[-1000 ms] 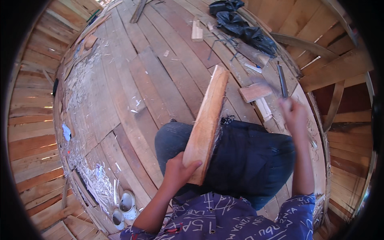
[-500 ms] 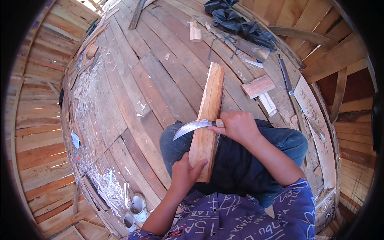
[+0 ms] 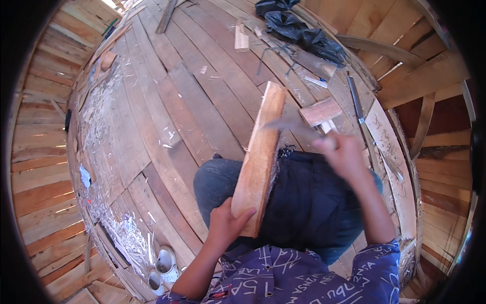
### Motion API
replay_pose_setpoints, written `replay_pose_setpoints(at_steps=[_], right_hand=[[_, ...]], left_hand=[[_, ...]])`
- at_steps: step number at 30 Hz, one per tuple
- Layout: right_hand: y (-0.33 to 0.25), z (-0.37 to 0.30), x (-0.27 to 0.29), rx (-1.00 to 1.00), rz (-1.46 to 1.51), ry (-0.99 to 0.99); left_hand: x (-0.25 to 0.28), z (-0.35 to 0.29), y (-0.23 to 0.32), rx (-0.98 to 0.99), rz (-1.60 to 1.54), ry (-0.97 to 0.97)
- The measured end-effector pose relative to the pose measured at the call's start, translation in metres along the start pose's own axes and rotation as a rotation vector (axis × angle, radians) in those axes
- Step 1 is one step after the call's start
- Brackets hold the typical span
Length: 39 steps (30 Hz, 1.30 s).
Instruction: The person uses a curved blade to shave and carve thin layers off a piece of wood and a narrow wooden rod.
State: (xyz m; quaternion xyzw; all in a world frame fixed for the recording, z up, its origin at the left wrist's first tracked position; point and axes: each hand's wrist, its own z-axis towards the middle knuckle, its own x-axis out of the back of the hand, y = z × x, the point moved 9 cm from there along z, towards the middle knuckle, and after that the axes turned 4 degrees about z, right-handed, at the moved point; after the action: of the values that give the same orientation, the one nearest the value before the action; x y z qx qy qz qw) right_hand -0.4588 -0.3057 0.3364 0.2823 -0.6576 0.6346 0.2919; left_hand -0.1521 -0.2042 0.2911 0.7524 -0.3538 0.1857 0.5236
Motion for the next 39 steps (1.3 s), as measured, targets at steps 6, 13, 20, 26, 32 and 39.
replay_pose_setpoints(at_steps=[6, 13, 20, 26, 32, 39], right_hand=[[-0.068, -0.031, -0.09, 0.323, -0.094, -0.183], [0.02, 0.07, -0.042, 0.002, -0.537, 0.126], [0.118, 0.046, 0.139, -0.314, -0.155, 0.462], [-0.042, -0.018, -0.055, -0.019, 0.025, -0.249], [-0.053, 0.01, -0.099, 0.235, -0.281, -0.35], [0.088, 0.05, 0.058, -0.234, -0.692, 0.221]], left_hand=[[-0.001, -0.001, 0.011, -0.076, 0.029, 0.075], [-0.003, -0.005, -0.003, 0.12, 0.104, -0.046], [-0.002, 0.0, 0.004, -0.01, 0.12, -0.026], [-0.003, -0.004, -0.002, 0.101, 0.119, -0.035], [-0.001, -0.002, 0.011, 0.041, 0.161, -0.045], [-0.004, -0.004, 0.01, -0.02, 0.153, -0.076]])
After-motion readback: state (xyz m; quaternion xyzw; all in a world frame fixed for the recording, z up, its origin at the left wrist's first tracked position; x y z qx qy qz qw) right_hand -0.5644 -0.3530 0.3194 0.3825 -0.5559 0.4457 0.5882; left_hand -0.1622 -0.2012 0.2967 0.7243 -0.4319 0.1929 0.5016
